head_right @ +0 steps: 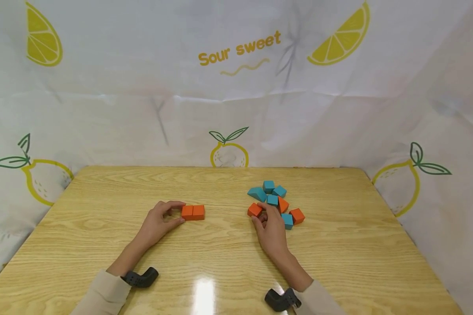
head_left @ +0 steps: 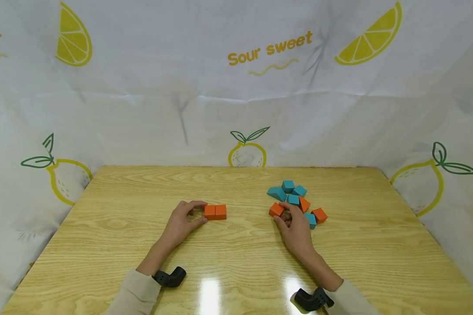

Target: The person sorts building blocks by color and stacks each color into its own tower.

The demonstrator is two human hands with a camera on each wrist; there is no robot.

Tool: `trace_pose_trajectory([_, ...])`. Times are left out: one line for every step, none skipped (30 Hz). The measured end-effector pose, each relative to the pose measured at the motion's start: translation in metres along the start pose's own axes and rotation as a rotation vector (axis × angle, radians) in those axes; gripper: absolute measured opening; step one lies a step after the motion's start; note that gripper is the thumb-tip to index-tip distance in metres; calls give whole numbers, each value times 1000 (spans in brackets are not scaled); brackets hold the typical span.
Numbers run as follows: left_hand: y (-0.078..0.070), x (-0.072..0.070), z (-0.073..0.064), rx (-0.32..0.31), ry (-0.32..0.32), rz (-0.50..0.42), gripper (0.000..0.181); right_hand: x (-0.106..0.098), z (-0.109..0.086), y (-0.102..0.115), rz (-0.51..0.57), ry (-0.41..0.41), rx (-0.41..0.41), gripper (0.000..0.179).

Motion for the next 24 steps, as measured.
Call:
trace_pose_trajectory([0, 0, 0, -2, 1, -1, 41, 0, 0, 1, 2, 0, -5, 41])
trace_pose_trajectory([0, 0, 0, -3, 0, 0, 41, 0, 0, 1, 4, 1, -10, 41])
trace_pose_trajectory([1, 0, 0, -4, 0, 0, 41, 1, -1, 2, 11, 2, -17, 41])
trace_pose_trajectory([1, 0, 0, -5, -2, 0, 41, 1, -1, 2, 16, 3, -23, 41])
trace_pose_trajectory([1, 0, 0, -4, -4, 2, 42, 1, -1, 3, 21, 3, -34, 41])
trace_pose_trajectory([1, 0, 0, -3, -6, 2, 42, 1, -1, 4, 27, 2, -47, 41])
trace_pose_trajectory([1, -1, 0, -5, -8, 2, 42, 1, -1, 6, 29, -1, -60, 40])
trace_pose_trajectory([1, -1, 0, -6, -9, 1, 42, 1, -1, 7, 31, -6, -77, 40])
trace_pose_trajectory([1, -1, -1, -7, -9, 0, 42, 1, -1, 9, 34, -12, -93, 40])
trace_pose_trajectory([1, -1, -1, -11, -9, -4, 42, 1, -1, 11, 36, -19, -112, 40])
trace_pose_trajectory([1, -1, -1, -11, -9, -8, 42, 1, -1, 13, 41, -24, -129, 40])
trace_pose_trajectory([1, -1, -1, -13, -8, -11, 42, 1, -1, 15, 48, -27, -145, 40])
trace_pose_trajectory([1, -1, -1, -15, -7, -14, 43, 2, 0, 17, 57, -29, -158, 40])
trace_pose_trajectory([2, -1, -1, -15, -5, -15, 43, 2, 0, 19, 67, -31, -170, 40])
trace_pose_trajectory([2, -1, -1, -15, -5, -17, 43, 3, 0, 22, 78, -32, -180, 40])
trace_pose_trajectory([2, -1, -1, -16, -5, -19, 43, 3, 0, 24, 88, -32, -189, 40])
trace_pose_trajectory([2, -1, -1, -16, -4, -20, 43, 4, 0, 26, 94, -31, -197, 40])
trace_pose_trajectory([2, -1, -1, -17, -3, -21, 43, 5, 1, 28, 100, -32, -207, 40])
trace_pose_trajectory([2, -1, -1, -18, -3, -22, 43, 6, 1, 29, 103, -36, -217, 40])
trace_pose_trajectory([2, -1, -1, -18, -3, -22, 43, 7, 1, 31, 102, -42, -232, 40])
trace_pose_trajectory([2, 0, -1, -18, -3, -23, 43, 8, 2, 32, 102, -46, -245, 40])
trace_pose_trajectory([2, 0, 0, -18, -1, -20, 43, 9, 2, 33, 99, -49, -252, 41])
trace_pose_trajectory([2, 0, 0, -18, 1, -16, 43, 10, 2, 35, 98, -50, -260, 41])
trace_pose_trajectory([2, 0, 0, -19, 1, -13, 42, 12, 2, 37, 101, -50, -265, 41])
Point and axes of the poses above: each hand's wrist, its own z-axis towards the middle knuckle, its own x-axis out of the palm, y = z × x, the point moved 9 cm from there along z, towards the middle knuckle, and after that the axes turned 2 degrees about -x, right-handed, at the moved point
